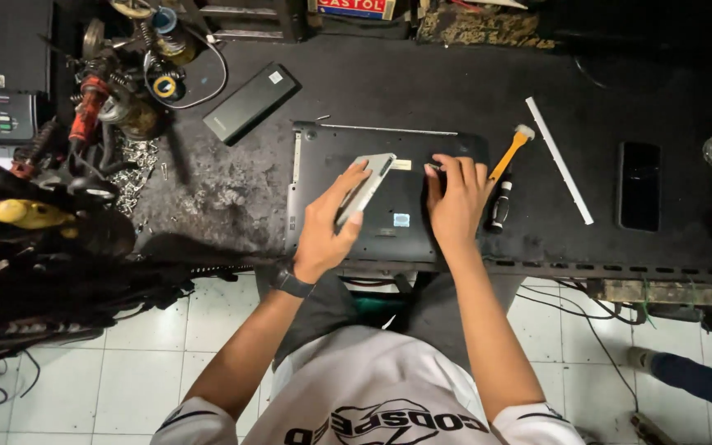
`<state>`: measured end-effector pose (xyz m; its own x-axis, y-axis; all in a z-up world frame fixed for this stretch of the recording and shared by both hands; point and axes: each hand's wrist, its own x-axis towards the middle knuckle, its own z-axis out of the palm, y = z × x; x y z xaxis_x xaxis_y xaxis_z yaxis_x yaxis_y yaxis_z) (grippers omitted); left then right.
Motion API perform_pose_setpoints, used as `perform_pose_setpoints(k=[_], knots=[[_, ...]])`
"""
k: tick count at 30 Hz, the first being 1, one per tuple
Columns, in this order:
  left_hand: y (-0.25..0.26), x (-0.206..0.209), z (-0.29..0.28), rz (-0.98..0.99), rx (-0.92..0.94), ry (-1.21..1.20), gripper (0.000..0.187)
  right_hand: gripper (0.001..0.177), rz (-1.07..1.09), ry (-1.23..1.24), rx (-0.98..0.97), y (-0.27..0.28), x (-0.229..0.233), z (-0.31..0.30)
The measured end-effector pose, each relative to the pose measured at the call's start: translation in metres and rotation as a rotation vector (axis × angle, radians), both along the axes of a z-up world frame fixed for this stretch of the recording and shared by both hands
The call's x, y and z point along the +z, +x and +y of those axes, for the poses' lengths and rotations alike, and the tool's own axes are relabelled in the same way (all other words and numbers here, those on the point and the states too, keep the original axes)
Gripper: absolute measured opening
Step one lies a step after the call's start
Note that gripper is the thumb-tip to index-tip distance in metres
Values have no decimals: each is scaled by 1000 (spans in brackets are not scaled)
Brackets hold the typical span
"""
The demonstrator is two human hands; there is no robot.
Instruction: Disassembling a laptop by removing screws from the base and prying open the chassis to access internal components.
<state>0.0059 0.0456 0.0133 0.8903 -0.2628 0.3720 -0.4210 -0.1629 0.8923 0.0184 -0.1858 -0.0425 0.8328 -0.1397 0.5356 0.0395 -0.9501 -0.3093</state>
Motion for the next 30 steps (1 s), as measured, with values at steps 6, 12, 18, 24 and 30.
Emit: perform_pose_setpoints(k=[6, 12, 18, 24, 30], knots=[[-4, 5, 10, -43, 156, -164, 42, 14, -29, -54, 26, -2, 11, 8], [-3, 10, 1, -78, 268, -183, 34, 15, -6, -66, 31, -2, 9, 5], [-2, 8, -10, -85, 305, -229, 26, 13, -40, -37, 67, -4, 12, 3], [2, 31, -15, -43, 212, -222, 24, 6, -112, 585, 89, -21, 43, 2], [-5, 19, -21, 59, 47, -226, 23, 12, -94, 1334, 132, -42, 30, -43]])
